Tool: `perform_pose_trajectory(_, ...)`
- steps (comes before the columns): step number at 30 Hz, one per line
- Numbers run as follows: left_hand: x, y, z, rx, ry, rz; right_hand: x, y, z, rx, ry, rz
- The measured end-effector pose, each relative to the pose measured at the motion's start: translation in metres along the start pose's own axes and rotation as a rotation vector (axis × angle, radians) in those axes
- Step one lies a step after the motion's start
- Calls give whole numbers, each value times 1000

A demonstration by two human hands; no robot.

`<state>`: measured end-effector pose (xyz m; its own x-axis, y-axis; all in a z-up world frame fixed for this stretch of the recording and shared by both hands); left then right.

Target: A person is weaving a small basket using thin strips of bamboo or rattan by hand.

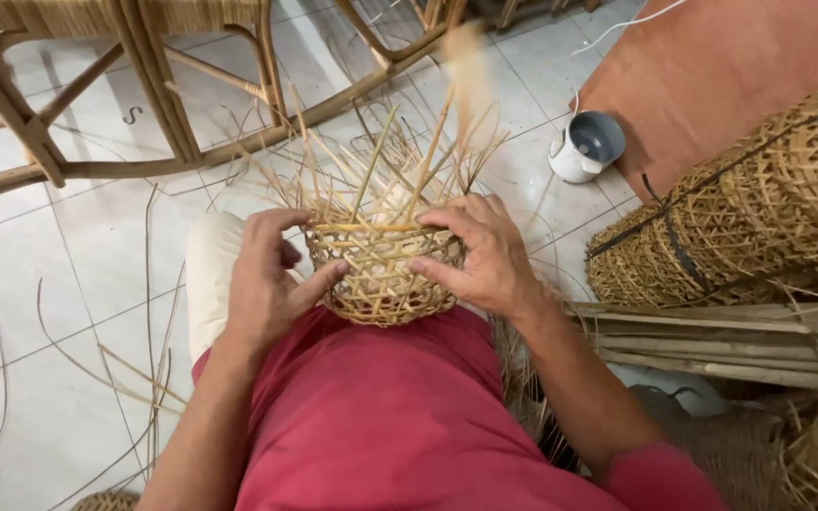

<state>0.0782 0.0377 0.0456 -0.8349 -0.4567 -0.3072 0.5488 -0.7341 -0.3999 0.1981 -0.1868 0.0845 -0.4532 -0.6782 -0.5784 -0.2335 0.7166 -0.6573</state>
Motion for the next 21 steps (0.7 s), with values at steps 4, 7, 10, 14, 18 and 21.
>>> perform_pose_trajectory(4,9,-7,17,-204,92,104,1,9,6,-71,77,-65)
perform_pose_trajectory(7,1,10,61,-275,169,-83,-9,13,-8,-57,43,-84)
perform_pose_trajectory(10,-3,32,57,-397,151,-295,0,34,15,-81,110,-189)
perform_pose_trajectory(14,-1,42,47,-436,224,-243,0,26,7,-72,76,-109)
perform_pose_trajectory(18,3,50,39,-528,299,-154,10,34,20,51,6,-71)
perform_pose_trajectory(21,2,49,30,-502,242,-202,16,38,22,46,-1,-65)
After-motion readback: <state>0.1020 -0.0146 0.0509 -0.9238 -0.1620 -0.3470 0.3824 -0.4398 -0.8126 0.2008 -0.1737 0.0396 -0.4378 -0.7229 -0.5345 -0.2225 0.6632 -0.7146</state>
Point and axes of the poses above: each hand's wrist, its own x-axis away from the middle knuckle, its own y-axis out of the palm, z = x × y, the point moved 10 cm from there along -x, towards the middle knuckle, and after that the axes turned 7 degrees about -y, right-handed, at the moved point
